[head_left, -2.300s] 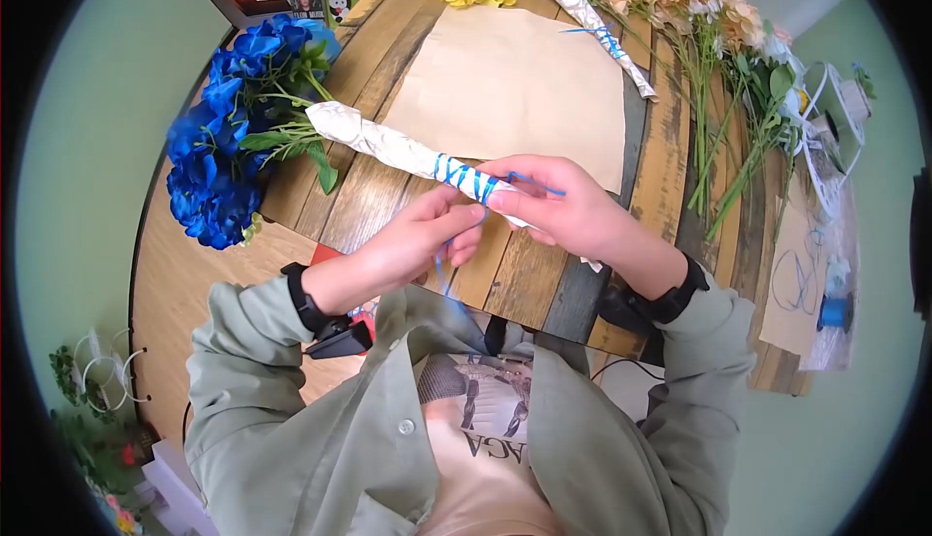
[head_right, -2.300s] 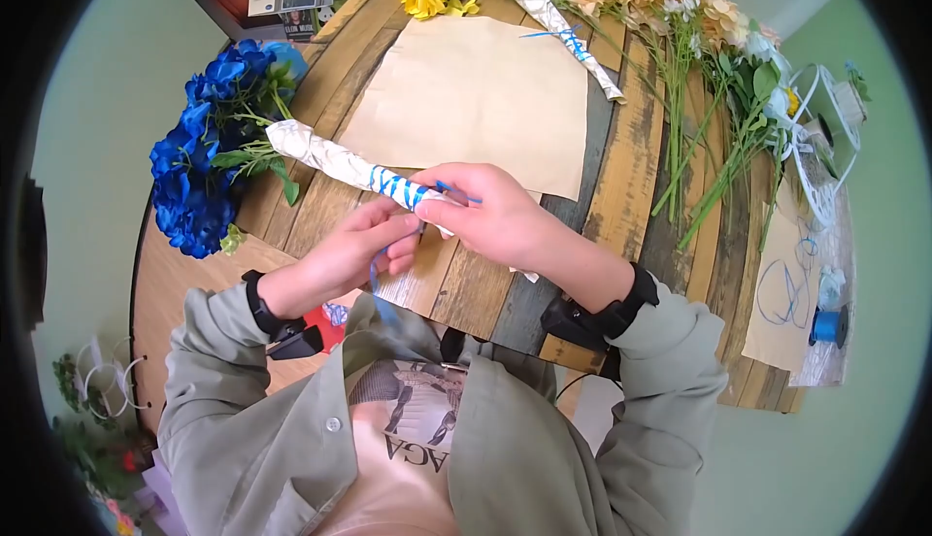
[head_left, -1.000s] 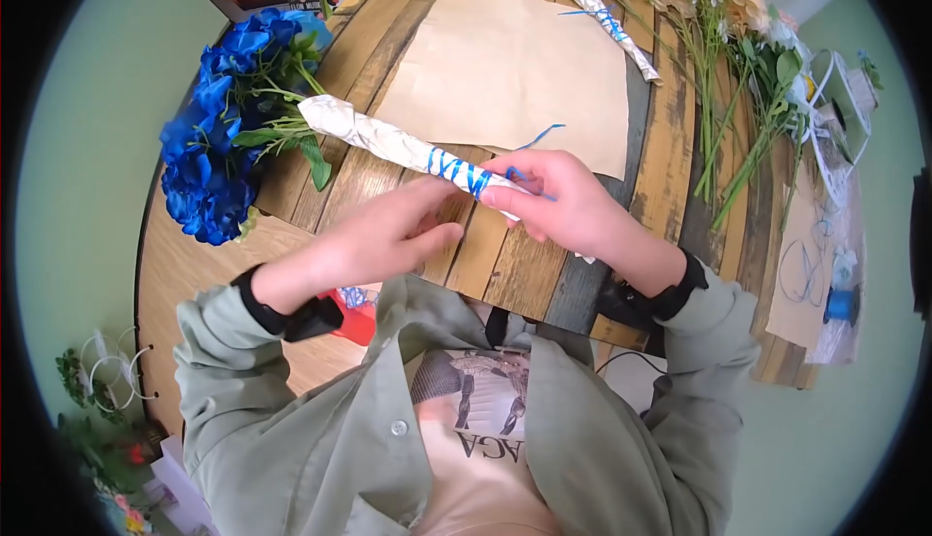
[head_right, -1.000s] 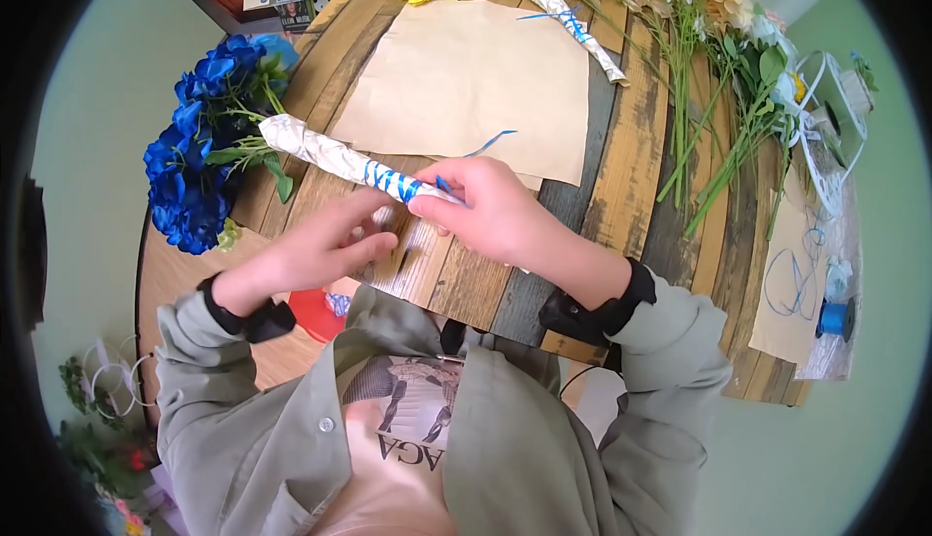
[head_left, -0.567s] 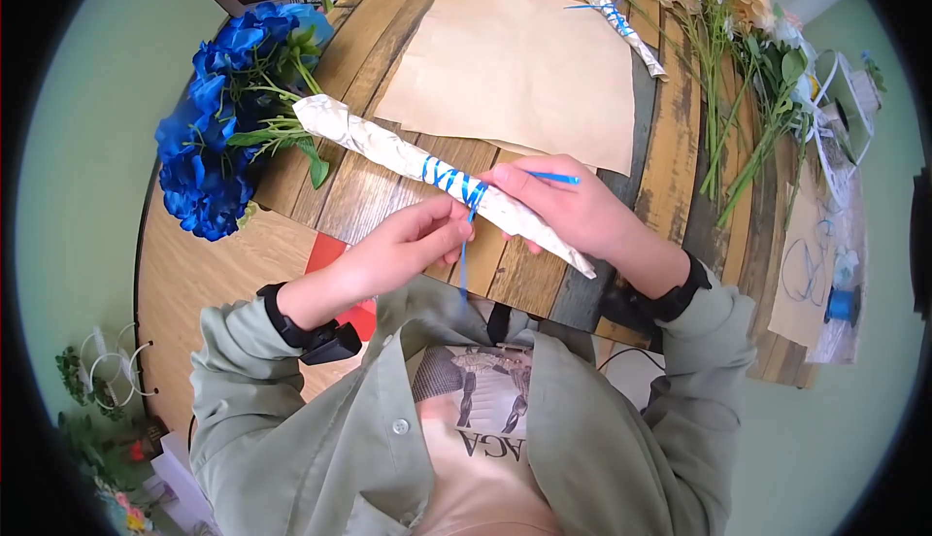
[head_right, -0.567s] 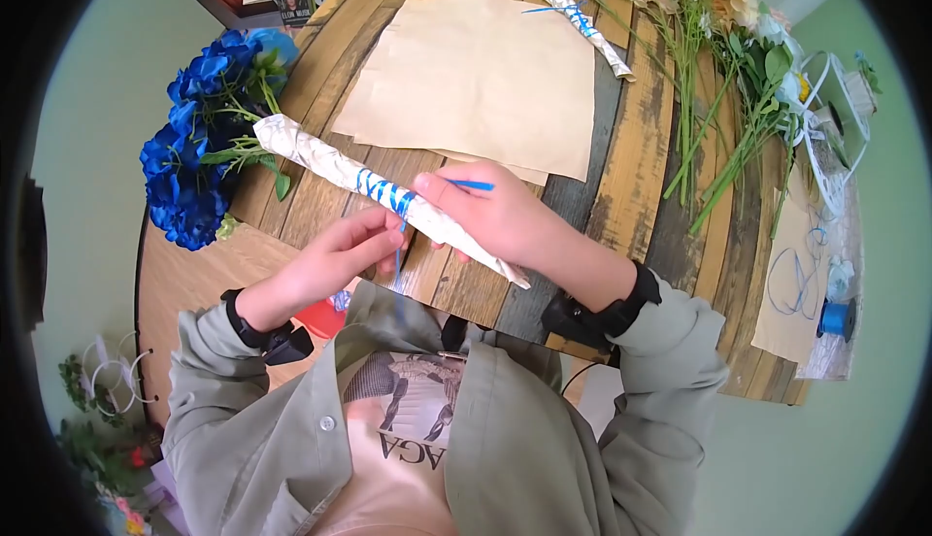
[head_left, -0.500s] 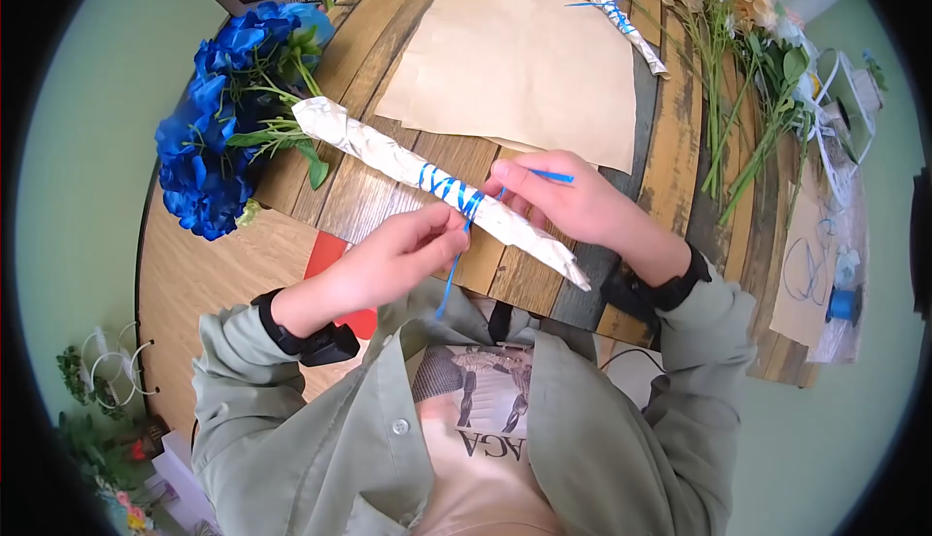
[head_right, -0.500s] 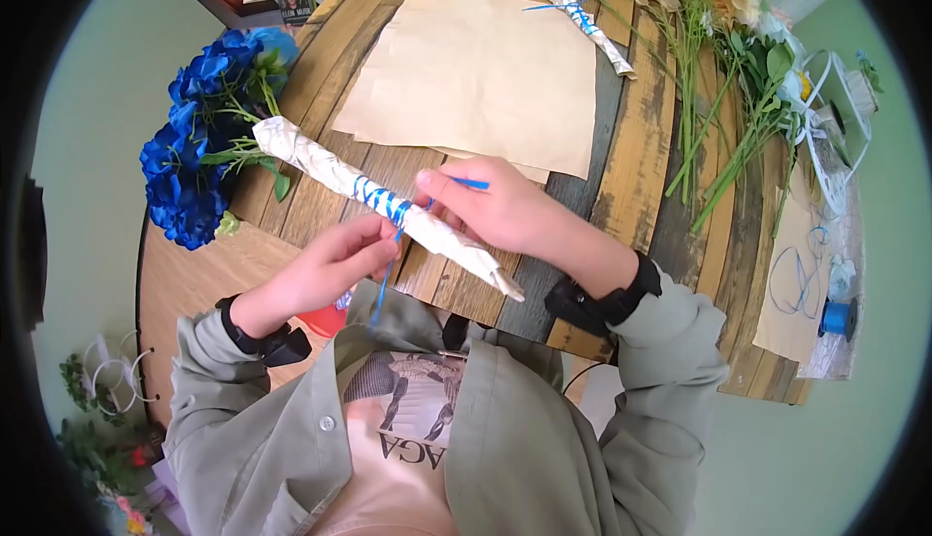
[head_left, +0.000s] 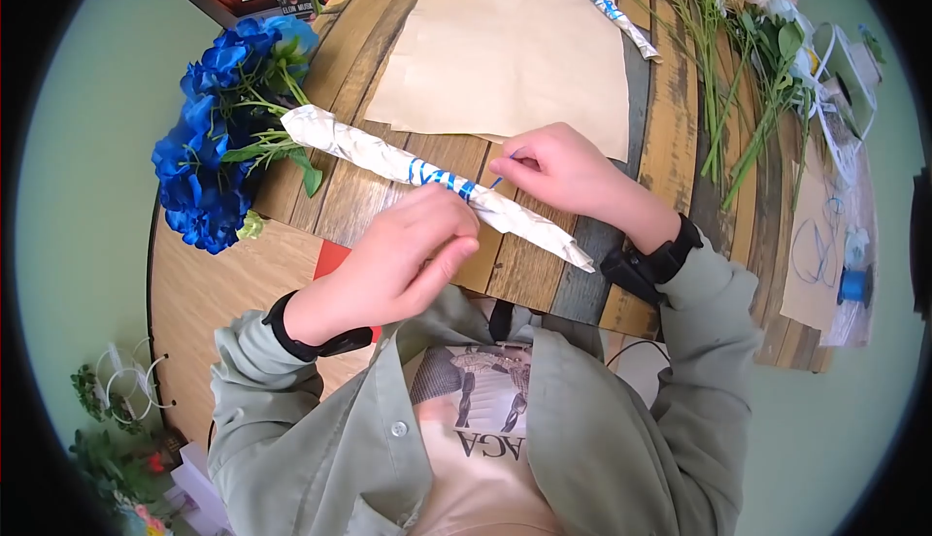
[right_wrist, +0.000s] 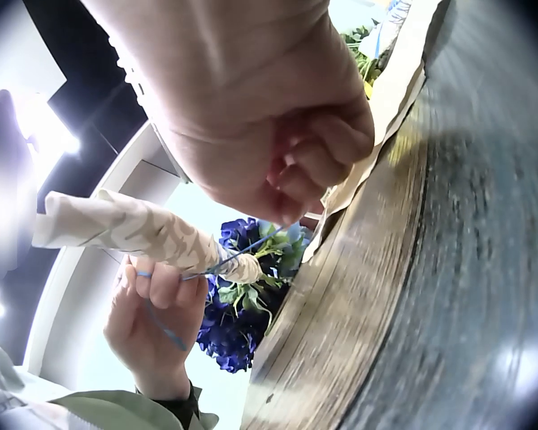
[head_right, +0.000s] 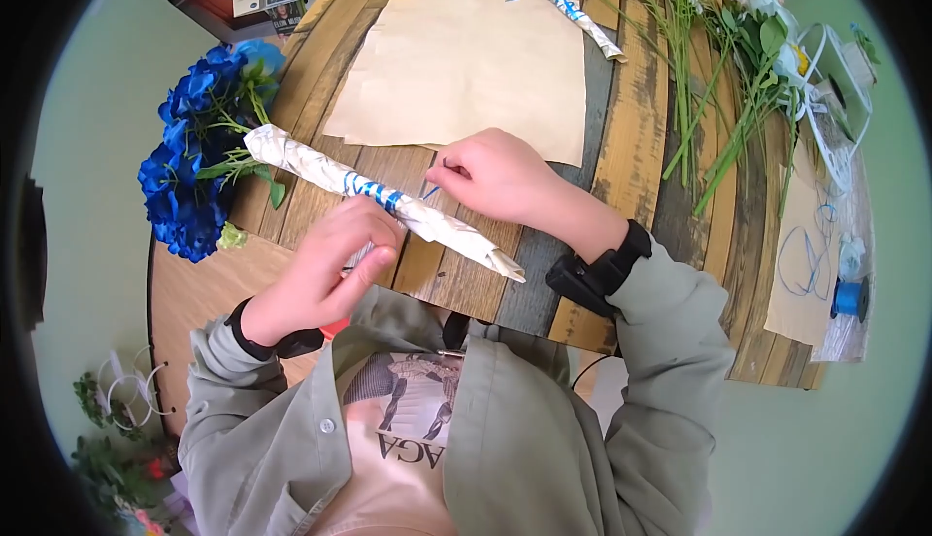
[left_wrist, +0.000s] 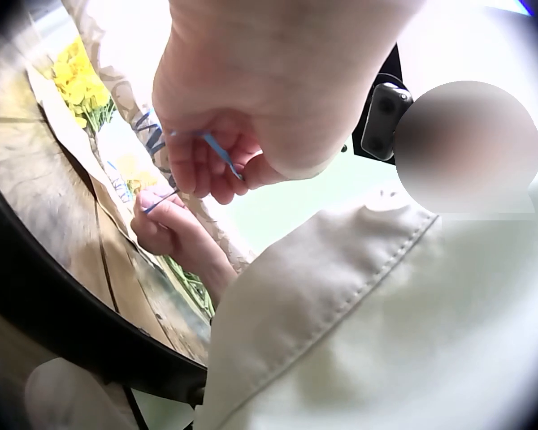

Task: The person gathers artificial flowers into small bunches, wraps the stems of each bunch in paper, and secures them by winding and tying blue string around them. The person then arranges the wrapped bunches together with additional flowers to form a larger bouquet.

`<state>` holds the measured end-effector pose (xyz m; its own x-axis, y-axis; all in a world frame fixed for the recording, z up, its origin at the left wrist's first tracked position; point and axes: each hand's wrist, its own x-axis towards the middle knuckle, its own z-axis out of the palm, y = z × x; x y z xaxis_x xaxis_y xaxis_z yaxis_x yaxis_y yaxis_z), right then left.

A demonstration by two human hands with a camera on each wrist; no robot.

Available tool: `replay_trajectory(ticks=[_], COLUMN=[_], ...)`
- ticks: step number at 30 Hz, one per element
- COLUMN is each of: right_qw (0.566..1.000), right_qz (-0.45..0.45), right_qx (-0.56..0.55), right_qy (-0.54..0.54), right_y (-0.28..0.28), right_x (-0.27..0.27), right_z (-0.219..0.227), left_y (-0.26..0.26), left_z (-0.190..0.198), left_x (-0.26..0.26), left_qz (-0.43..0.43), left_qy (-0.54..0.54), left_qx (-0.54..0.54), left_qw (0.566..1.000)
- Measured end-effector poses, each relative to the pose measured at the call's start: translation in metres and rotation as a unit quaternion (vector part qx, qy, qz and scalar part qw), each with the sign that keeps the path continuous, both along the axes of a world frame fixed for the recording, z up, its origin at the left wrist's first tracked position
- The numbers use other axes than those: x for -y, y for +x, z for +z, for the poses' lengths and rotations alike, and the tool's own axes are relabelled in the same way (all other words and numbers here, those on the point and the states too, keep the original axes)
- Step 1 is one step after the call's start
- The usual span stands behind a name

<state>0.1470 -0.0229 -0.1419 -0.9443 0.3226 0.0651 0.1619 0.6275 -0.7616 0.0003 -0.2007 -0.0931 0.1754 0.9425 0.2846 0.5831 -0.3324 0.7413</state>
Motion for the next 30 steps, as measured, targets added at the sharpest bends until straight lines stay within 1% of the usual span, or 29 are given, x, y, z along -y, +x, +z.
replay_trajectory(ticks=[1, 2, 4, 5, 6, 7, 8, 9, 10, 11, 12, 13, 14, 15, 16, 17, 18, 19, 21, 22, 24, 25, 26, 27, 28, 30], right_qw=[0.999, 0.999, 0.997, 0.997, 0.996, 0.993, 0.993, 0.994, 0.995, 0.995, 0.997, 0.998, 0.998, 0.998, 0.994, 0.972, 0.947, 0.946, 0.91, 0.91, 0.914, 0.916, 0.916, 0.929, 0.94, 0.944], right_qz=[-0.008, -0.011, -0.043, -0.046, -0.049, -0.053, -0.053, -0.053, -0.051, -0.048, -0.048, -0.049, -0.059, -0.059, -0.042, -0.022, 0.014, 0.016, 0.039, 0.039, 0.042, 0.043, 0.043, 0.041, 0.038, 0.036], right_qx=[-0.004, -0.006, 0.011, 0.011, 0.003, -0.005, -0.006, -0.015, -0.023, -0.024, 0.001, 0.027, 0.018, 0.02, -0.01, -0.039, -0.019, -0.019, -0.007, -0.007, -0.032, -0.045, -0.045, -0.051, -0.057, -0.055], right_qy=[0.049, 0.048, 0.057, 0.057, 0.079, 0.101, 0.103, 0.095, 0.086, 0.089, 0.054, 0.018, -0.033, -0.029, 0.102, 0.231, 0.319, 0.322, 0.413, 0.413, 0.402, 0.396, 0.396, 0.365, 0.334, 0.324], right_y=[-0.001, -0.003, -0.004, -0.005, -0.005, -0.005, -0.003, -0.001, 0.001, 0.003, 0.007, 0.013, 0.017, 0.022, 0.027, 0.03, 0.033, 0.034, 0.032, 0.031, 0.028, 0.027, 0.026, 0.026, 0.026, 0.026], right_x=[-0.001, -0.002, -0.005, -0.006, -0.005, -0.005, -0.004, -0.005, -0.006, -0.007, -0.009, -0.011, -0.014, -0.016, -0.019, -0.02, -0.016, -0.012, -0.002, 0.002, 0.009, 0.01, 0.011, 0.01, 0.011, 0.012], right_z=[-0.001, -0.002, -0.007, -0.011, -0.015, -0.017, -0.016, -0.014, -0.012, -0.006, 0.001, 0.011, 0.024, 0.031, 0.037, 0.042, 0.048, 0.049, 0.049, 0.049, 0.049, 0.049, 0.048, 0.048, 0.048, 0.046], left_y=[0.001, 0.001, 0.001, 0.001, 0.002, 0.002, 0.003, 0.005, 0.008, 0.008, 0.007, 0.006, 0.005, 0.004, 0.002, -0.001, -0.003, -0.002, -0.002, -0.002, -0.001, 0.0, 0.002, 0.004, 0.006, 0.008], left_z=[-0.002, -0.002, -0.004, -0.004, -0.004, -0.004, -0.004, -0.004, -0.003, -0.003, 0.0, -0.002, -0.006, -0.01, -0.016, -0.024, -0.028, -0.028, -0.028, -0.03, -0.037, -0.036, -0.035, -0.033, -0.031, -0.027], left_x=[-0.001, -0.001, -0.003, -0.005, -0.008, -0.013, -0.018, -0.022, -0.027, -0.031, -0.035, -0.038, -0.042, -0.046, -0.051, -0.058, -0.062, -0.063, -0.065, -0.066, -0.069, -0.069, -0.069, -0.07, -0.07, -0.071], left_qz=[-0.022, -0.044, -0.062, -0.076, -0.078, -0.054, -0.028, -0.026, 0.026, 0.076, 0.083, 0.083, 0.073, 0.064, 0.064, 0.051, 0.038, 0.039, 0.045, 0.045, 0.059, 0.06, 0.072, 0.082, 0.082, 0.084], left_qy=[0.0, 0.0, -0.003, -0.004, -0.005, 0.011, 0.028, 0.031, -0.046, -0.121, -0.19, -0.187, -0.186, -0.184, -0.181, -0.178, -0.174, -0.171, -0.192, -0.192, -0.167, -0.168, -0.155, -0.141, -0.141, -0.113], left_qx=[-0.03, -0.06, -0.062, -0.062, -0.062, -0.037, -0.013, -0.014, 0.054, 0.123, 0.174, 0.175, 0.182, 0.188, 0.191, 0.25, 0.306, 0.307, 0.319, 0.319, 0.203, 0.203, 0.136, 0.069, 0.069, 0.01], left_qw=[0.999, 0.997, 0.996, 0.995, 0.995, 0.998, 0.999, 0.999, 0.997, 0.982, 0.963, 0.963, 0.963, 0.963, 0.963, 0.95, 0.935, 0.936, 0.927, 0.927, 0.963, 0.963, 0.976, 0.984, 0.984, 0.99])
